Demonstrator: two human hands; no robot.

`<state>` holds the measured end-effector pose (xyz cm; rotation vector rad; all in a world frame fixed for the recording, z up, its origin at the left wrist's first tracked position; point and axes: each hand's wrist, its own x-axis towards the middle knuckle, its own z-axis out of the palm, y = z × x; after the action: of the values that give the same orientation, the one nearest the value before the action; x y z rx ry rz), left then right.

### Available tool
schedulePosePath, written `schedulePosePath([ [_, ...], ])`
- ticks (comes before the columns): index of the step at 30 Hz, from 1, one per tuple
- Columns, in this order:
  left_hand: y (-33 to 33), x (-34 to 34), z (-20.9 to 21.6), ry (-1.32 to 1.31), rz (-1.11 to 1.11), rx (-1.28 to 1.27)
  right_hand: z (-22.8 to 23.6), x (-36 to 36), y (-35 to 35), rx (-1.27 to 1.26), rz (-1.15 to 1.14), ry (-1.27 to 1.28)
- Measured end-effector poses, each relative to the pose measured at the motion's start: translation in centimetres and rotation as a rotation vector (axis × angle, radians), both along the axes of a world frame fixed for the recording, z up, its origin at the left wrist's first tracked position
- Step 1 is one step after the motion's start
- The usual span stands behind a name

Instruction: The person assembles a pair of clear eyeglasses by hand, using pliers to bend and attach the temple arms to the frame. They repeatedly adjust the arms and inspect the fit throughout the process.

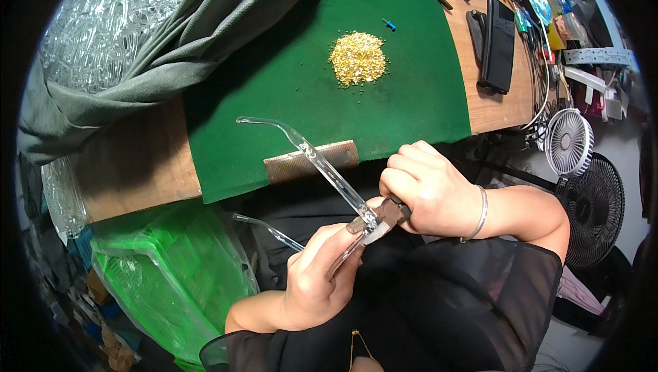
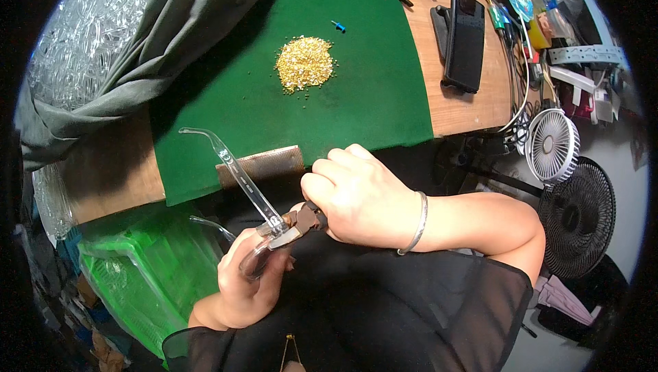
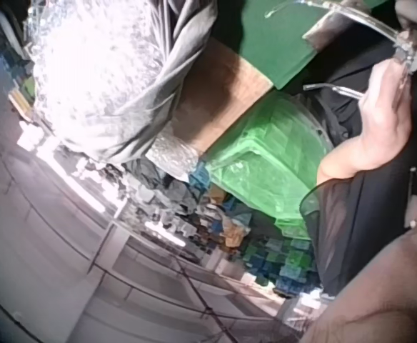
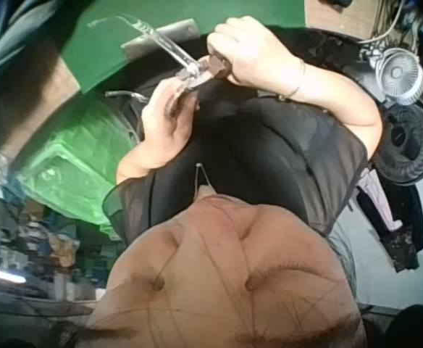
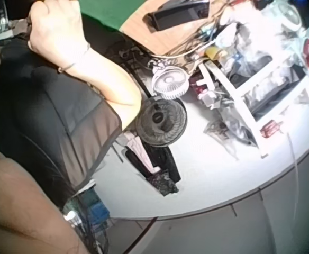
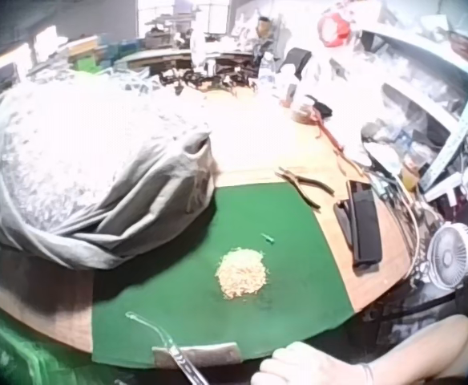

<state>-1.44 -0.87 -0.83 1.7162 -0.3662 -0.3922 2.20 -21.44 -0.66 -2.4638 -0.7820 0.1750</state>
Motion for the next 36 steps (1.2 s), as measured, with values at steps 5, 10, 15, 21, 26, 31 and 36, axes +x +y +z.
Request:
schedulePosePath([
  [5, 0.4, 0.6, 0.2, 0.364, -0.04, -0.212, 0.3, 0.7, -0.1, 0.095, 0.011, 0.139],
  [10, 1.0, 1.1, 1.0, 0.611, -0.054, -0.424, 1.9, 2.0, -0.6, 0.093, 0.098, 0.184],
  [15, 1.2, 1.5, 1.4, 0.68, -0.076, -0.528, 2.0, 2.4, -0.4, 0.125, 0.124, 0.137],
  [21, 1.0, 1.4, 1.5, 0.553, -0.073, -0.441, 2.2, 2.3, -0.6, 0.158, 0.116, 0.183],
  [26, 0.9, 0.8, 1.0, 0.24, -0.043, -0.18, 1.6, 2.5, -0.3, 0.2, 0.155, 0.119],
  [31, 0.8, 1.0, 0.9, -0.084, -0.04, -0.055, 1.6, 2.6, -0.3, 0.182, 0.195, 0.089],
  [36, 0.4, 0.5, 1.0, -0.067, -0.017, -0.029, 1.6, 2.2, -0.3, 0.042, 0.195, 0.062],
])
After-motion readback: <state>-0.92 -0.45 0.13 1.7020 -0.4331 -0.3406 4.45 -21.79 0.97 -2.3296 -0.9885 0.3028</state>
